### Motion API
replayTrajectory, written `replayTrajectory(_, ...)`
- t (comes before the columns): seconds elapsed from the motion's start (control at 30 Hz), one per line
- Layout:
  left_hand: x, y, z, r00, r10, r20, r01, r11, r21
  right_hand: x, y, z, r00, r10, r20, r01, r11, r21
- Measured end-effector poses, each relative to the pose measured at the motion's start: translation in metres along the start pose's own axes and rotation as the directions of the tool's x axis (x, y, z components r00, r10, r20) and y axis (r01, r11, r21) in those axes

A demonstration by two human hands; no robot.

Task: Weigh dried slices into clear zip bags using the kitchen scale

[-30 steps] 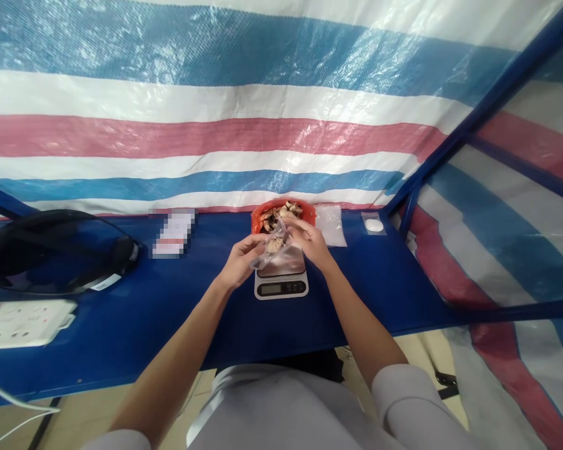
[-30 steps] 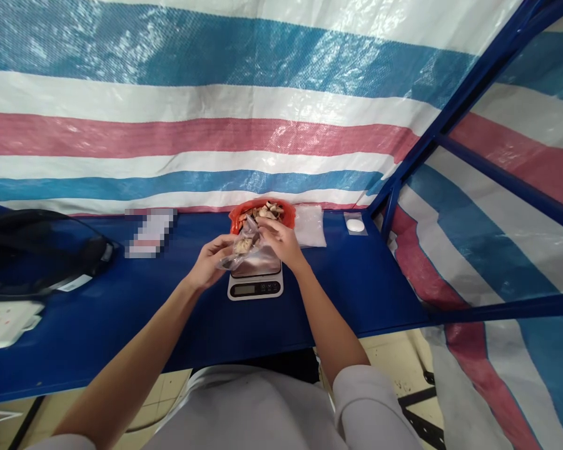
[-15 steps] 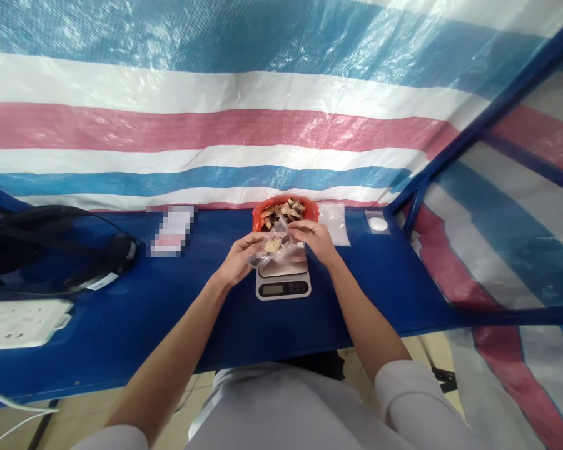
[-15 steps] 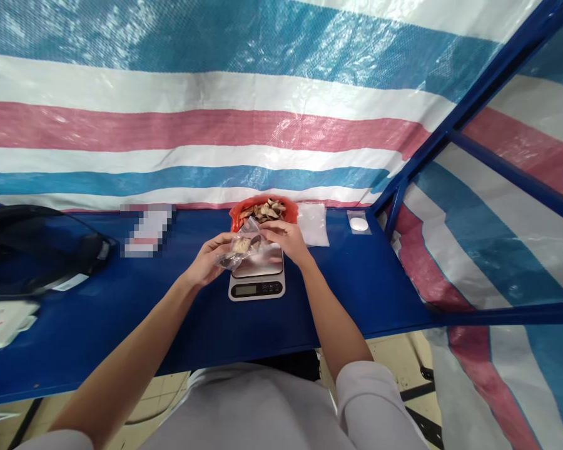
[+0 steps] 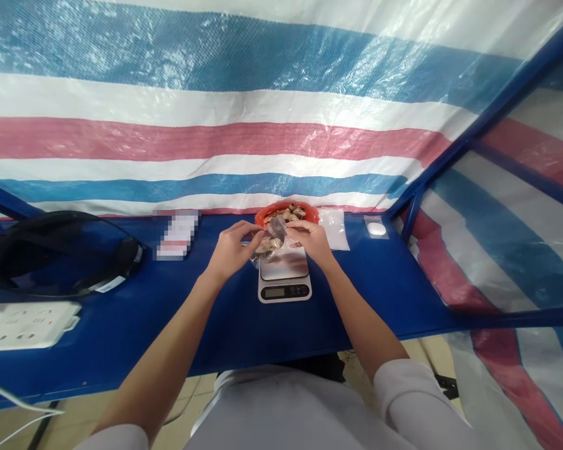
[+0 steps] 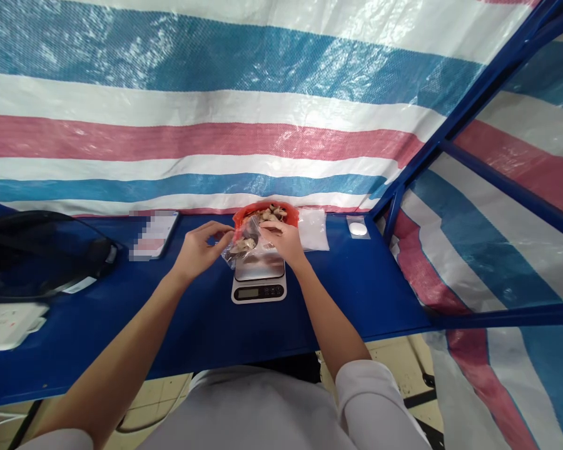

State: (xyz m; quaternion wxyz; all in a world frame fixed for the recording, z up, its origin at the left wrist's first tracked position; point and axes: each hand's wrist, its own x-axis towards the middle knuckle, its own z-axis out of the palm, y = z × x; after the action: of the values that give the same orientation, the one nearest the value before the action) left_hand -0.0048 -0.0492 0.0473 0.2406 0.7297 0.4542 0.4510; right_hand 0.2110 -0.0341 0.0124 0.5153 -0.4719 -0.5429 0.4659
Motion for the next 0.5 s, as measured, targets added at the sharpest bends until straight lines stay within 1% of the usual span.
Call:
replayTrajectory(0.07,0.001,0.006,0.007,0.999,-0.017,0.029,0.017,1.0,0.016,-0.001,-0.002,0.003,0.996,-0.085,-0.002,0.084,0.994,-0.069)
replayTrajectory(0.13,0.002,0.008,0.016,0.994,-0.094,0.057,0.095,0.995,-0.005,-0.003,-0.003,0.006,0.981,-0.196,-0.003,0.193,0.967,-0.165)
replayTrajectory(0.2,0.003,0.006,0.023,0.98,-0.184,0.072,0.187,0.981,-0.043,-0.005,-0.003,0.007,0.953,-0.302,0.015,0.296,0.922,-0.249)
replayTrajectory(0.27,0.005,0.003,0.028,0.962,-0.263,0.078,0.27,0.957,-0.106,-0.006,-0.002,0.008,0.924,-0.381,0.045,0.376,0.877,-0.299)
replayTrajectory(0.37,0.01,-0.002,0.031,0.927,-0.353,0.125,0.373,0.896,-0.24,-0.007,0.001,0.009,0.896,-0.438,0.076,0.437,0.836,-0.332)
replayTrajectory(0.5,0.018,-0.004,0.03,0.883,-0.43,0.186,0.469,0.819,-0.332,-0.008,0.002,0.009,0.895,-0.432,0.11,0.438,0.808,-0.394)
